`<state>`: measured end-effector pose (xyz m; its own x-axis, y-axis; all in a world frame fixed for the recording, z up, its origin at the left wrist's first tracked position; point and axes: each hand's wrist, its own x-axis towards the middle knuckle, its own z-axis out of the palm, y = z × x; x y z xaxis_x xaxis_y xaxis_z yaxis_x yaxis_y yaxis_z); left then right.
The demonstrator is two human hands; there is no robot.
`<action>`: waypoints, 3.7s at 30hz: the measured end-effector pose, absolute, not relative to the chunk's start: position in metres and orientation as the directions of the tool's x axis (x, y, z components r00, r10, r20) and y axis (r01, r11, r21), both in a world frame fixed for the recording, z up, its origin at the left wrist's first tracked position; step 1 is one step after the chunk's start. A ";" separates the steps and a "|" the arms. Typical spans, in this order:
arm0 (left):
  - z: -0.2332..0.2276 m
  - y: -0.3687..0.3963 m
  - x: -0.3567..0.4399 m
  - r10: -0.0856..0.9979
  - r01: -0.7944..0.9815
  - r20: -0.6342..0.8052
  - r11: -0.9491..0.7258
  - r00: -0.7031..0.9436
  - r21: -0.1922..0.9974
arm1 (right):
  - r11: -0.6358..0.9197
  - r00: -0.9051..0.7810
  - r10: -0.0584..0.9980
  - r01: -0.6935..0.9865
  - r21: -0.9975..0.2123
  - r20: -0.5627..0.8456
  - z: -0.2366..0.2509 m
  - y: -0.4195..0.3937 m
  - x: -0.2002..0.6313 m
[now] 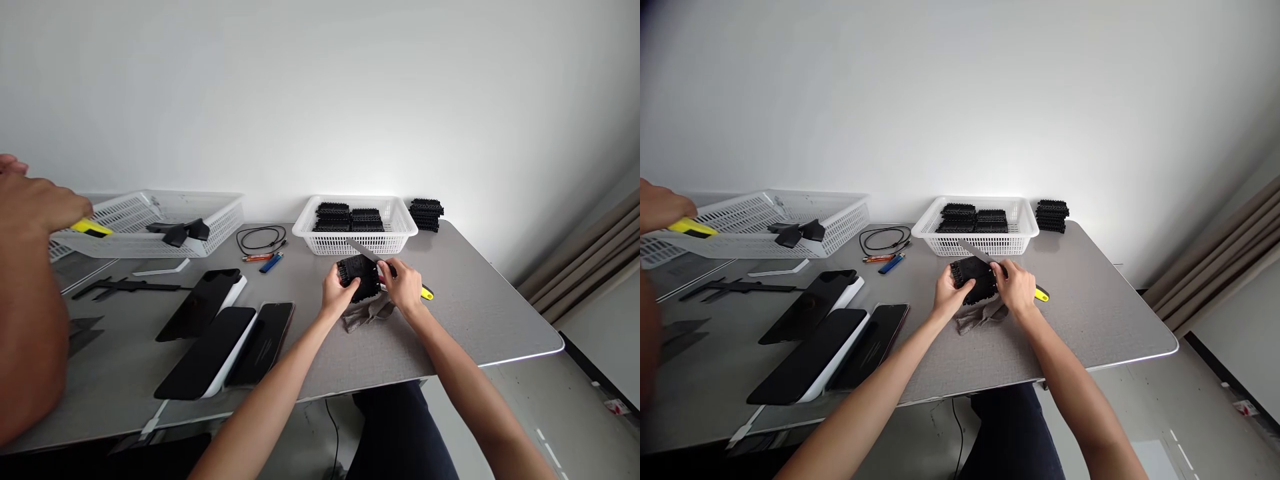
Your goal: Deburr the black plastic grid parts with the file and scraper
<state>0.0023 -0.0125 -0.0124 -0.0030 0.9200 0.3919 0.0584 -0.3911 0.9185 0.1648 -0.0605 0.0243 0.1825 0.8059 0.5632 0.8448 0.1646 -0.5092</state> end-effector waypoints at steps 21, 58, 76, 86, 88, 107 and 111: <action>-0.004 -0.019 0.001 0.875 0.070 0.483 -0.481 -0.028 0.874 | 0.147 0.193 0.864 0.786 -0.600 0.465 0.030 -0.055 0.175; -0.003 -0.010 -0.005 0.998 -0.299 0.025 -0.005 0.064 0.954 | 0.355 0.255 0.823 0.466 -0.810 0.507 0.017 -0.045 0.186; -0.010 -0.010 0.001 0.973 -0.258 0.232 -0.224 -0.002 0.940 | 0.244 0.369 0.672 0.709 -0.662 0.642 0.018 -0.048 0.184; -0.021 -0.008 0.003 0.959 -0.096 0.284 -0.280 0.023 0.955 | 0.274 0.061 0.713 0.893 -0.357 0.699 0.011 -0.054 0.165; -0.021 -0.010 0.004 0.957 -0.093 0.289 -0.286 0.024 0.954 | 0.251 0.045 0.712 0.916 -0.314 0.700 0.011 -0.054 0.163; -0.019 -0.009 -0.001 0.958 0.000 0.286 -0.286 -0.030 0.958 | 0.259 0.085 0.753 0.873 -0.412 0.653 0.015 -0.053 0.165; -0.014 -0.008 -0.001 0.965 -0.169 0.264 -0.260 0.002 0.951 | 0.241 0.132 0.718 0.874 -0.422 0.684 0.017 -0.050 0.180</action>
